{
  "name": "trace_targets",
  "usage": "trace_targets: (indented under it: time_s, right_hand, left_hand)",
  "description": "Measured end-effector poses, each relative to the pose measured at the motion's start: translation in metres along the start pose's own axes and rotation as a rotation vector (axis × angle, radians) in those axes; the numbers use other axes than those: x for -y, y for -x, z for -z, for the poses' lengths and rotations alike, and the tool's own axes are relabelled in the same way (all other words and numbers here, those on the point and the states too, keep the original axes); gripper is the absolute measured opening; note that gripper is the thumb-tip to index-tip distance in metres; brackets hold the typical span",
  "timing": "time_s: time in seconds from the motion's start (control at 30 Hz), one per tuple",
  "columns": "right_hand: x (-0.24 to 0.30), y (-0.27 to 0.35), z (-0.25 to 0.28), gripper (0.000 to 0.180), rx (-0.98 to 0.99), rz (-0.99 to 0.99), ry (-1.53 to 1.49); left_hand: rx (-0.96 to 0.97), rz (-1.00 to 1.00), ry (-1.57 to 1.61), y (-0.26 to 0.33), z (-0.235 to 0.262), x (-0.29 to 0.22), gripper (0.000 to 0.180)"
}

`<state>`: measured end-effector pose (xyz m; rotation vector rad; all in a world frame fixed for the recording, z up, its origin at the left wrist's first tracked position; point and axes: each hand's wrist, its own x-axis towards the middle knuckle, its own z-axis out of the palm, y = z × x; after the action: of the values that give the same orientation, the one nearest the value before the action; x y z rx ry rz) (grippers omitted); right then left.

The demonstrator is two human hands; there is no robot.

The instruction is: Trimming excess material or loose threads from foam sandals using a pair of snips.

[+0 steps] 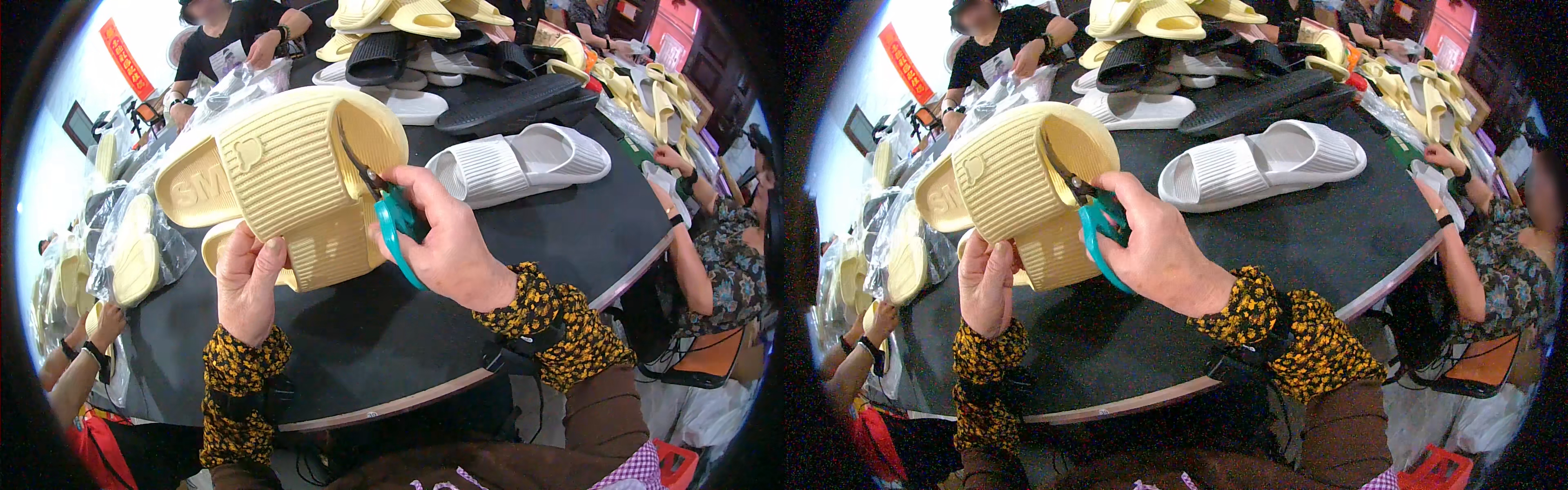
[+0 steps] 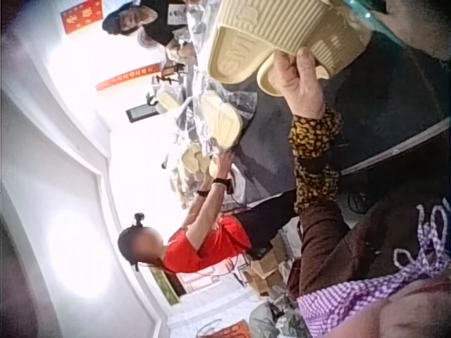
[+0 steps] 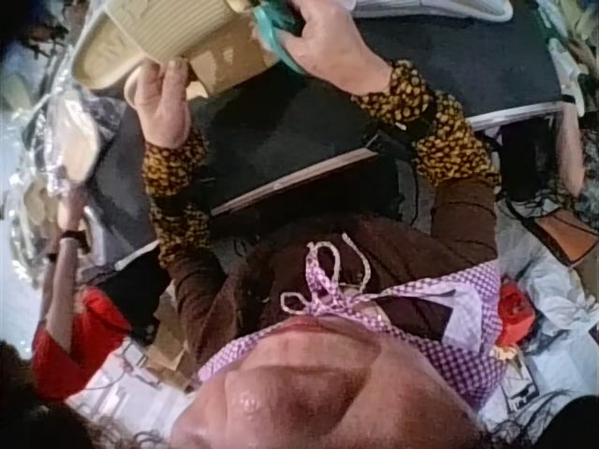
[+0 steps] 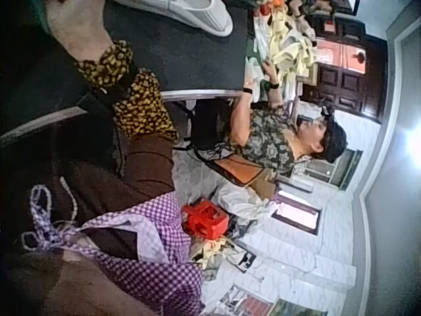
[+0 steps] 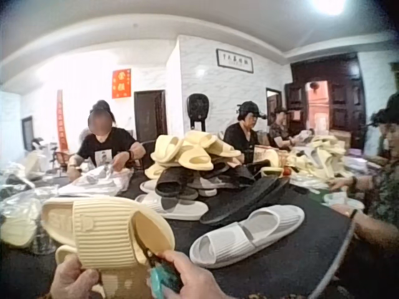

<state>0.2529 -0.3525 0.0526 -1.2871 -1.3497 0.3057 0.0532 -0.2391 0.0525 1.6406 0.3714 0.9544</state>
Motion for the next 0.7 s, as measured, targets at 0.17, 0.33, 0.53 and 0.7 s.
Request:
trace_targets:
  time_s: [0.17,0.33,0.53,0.7]
  right_hand:
    - [0.0044,-0.0003,0.0023,0.047,0.009,-0.045,-0.019]
    - [0.0053,-0.0013,0.0022,0.048,0.022,-0.034,0.006]
    - [0.0018,-0.0016,0.0013,0.047,-0.028,0.008,0.033]
    - [0.0005,-0.0017,0.0023,0.045,-0.031,0.017,0.032]
  left_hand:
    - [0.000,0.009,-0.003,-0.0006,-0.0041,-0.0020,0.035]
    - [0.045,0.001,0.011,0.0011,-0.0007,-0.0019,0.036]
    - [0.028,0.026,0.000,0.0021,-0.0029,-0.0016,0.037]
    - [0.043,0.038,-0.006,0.0028,-0.0022,-0.0022,0.037]
